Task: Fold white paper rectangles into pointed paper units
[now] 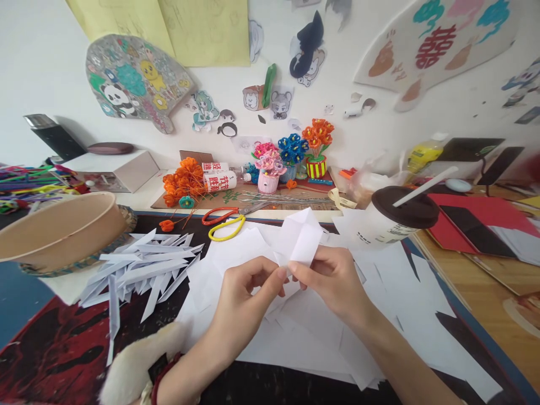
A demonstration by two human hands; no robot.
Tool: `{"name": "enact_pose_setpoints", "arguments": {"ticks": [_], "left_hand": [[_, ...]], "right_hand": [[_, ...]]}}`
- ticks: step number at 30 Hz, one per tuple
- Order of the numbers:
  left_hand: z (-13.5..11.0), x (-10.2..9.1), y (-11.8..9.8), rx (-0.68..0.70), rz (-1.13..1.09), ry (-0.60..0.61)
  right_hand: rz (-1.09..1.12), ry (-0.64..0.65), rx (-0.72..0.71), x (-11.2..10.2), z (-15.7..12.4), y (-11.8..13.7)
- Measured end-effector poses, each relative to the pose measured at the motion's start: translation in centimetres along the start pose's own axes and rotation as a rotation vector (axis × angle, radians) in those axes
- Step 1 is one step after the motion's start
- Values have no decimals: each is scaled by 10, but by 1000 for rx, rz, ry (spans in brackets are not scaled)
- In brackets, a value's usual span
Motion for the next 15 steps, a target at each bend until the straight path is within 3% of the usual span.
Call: {"name": "enact_pose_setpoints", "arguments": {"ticks": [15], "left_hand": [[-1, 0, -1, 125, 143, -2]], "right_hand": [[65, 108, -22, 4, 0, 5]]}}
Point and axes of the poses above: each hand's wrist, its own z-axis towards the middle knuckle, its own x-axis out of the palm, y = z × x, the point moved 4 cm from there along z, towards the middle knuckle, and after that the axes turned 6 degrees about z, right-handed, at the moved point
